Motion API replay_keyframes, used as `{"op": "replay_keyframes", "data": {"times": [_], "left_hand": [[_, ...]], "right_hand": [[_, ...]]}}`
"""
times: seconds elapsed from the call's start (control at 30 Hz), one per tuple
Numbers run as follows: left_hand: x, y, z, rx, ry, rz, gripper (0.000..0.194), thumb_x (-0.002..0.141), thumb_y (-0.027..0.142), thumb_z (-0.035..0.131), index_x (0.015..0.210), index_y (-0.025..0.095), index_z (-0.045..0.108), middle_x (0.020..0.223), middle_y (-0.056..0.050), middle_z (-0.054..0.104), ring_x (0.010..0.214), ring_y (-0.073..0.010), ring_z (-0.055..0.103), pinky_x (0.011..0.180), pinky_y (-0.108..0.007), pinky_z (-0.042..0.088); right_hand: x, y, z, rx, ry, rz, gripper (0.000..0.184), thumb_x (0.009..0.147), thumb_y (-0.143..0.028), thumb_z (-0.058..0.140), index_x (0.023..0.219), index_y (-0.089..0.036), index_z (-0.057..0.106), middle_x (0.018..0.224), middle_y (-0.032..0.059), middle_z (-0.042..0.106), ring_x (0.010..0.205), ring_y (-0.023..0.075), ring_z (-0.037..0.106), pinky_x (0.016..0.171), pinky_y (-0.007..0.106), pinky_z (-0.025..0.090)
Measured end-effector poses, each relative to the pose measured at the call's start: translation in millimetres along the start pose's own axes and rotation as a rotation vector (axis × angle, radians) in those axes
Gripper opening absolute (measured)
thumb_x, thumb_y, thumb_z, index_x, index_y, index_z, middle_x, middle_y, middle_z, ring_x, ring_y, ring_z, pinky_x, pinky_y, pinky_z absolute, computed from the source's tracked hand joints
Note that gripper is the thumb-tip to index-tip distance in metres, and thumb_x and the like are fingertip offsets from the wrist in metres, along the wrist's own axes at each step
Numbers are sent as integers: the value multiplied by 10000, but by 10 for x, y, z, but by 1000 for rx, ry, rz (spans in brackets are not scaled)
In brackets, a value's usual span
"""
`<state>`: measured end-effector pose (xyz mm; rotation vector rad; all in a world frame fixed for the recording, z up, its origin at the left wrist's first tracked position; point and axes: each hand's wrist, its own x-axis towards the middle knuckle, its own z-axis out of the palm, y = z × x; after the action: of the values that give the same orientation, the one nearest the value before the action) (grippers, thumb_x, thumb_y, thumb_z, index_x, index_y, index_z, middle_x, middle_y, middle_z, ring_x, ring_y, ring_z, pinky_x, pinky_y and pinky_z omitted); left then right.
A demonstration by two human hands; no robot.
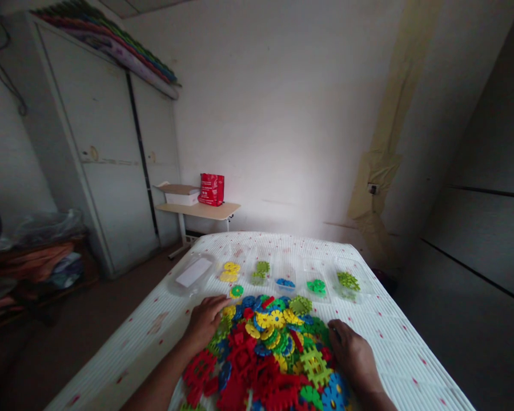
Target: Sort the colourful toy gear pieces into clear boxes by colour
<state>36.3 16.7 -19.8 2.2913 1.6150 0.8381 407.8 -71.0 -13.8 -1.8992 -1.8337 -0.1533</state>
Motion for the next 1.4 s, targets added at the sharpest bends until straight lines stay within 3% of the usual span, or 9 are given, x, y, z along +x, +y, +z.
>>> {"op": "replay_keyframes", "data": {"times": [0.23, 0.7, 0.97, 1.13, 1.4], "left_hand": [[22, -37, 59, 57, -52, 12, 471, 704, 58, 436, 1068, 265, 652, 1224, -21, 588, 1138, -197, 493, 969, -358, 353], [-59, -66, 45, -222, 124, -48, 225, 655, 113, 534, 838, 185, 643, 1028, -59, 652, 1026, -191, 557, 942, -347, 400], [-68, -74, 26, -378, 163, -60, 137, 642, 146, 550, 745, 183, 632, 958, -53, 657, 959, -188, 584, 912, -346, 435], [-72, -109, 50, -419, 176, -65, 154, 654, 196, 550, 770, 174, 650, 889, -44, 659, 909, -188, 593, 871, -319, 446], [-64, -75, 25, -602, 142, -196, 208, 647, 299, 562, 752, 153, 667, 734, -24, 677, 757, -195, 616, 720, -275, 477]], "right_hand": [[-7, 15, 26, -11, -9, -2, 352, 844, -394, 336, 864, -226, 645, 797, 45, 727, 674, 189, 682, 611, 237, 499], [-5, -23, -33, 41, 4, 2, 336, 826, -399, 347, 824, -242, 644, 747, 33, 725, 605, 173, 664, 556, 227, 483], [-1, -14, -12, 43, 40, -20, 344, 823, -403, 345, 808, -243, 650, 721, 35, 721, 588, 177, 661, 558, 233, 487], [-5, 5, 7, 24, 27, -13, 351, 837, -407, 337, 823, -240, 645, 730, 36, 720, 595, 174, 660, 568, 229, 485], [-2, -16, -7, 44, 34, 6, 327, 822, -394, 352, 797, -257, 648, 717, 17, 722, 580, 165, 659, 542, 217, 478]]}}
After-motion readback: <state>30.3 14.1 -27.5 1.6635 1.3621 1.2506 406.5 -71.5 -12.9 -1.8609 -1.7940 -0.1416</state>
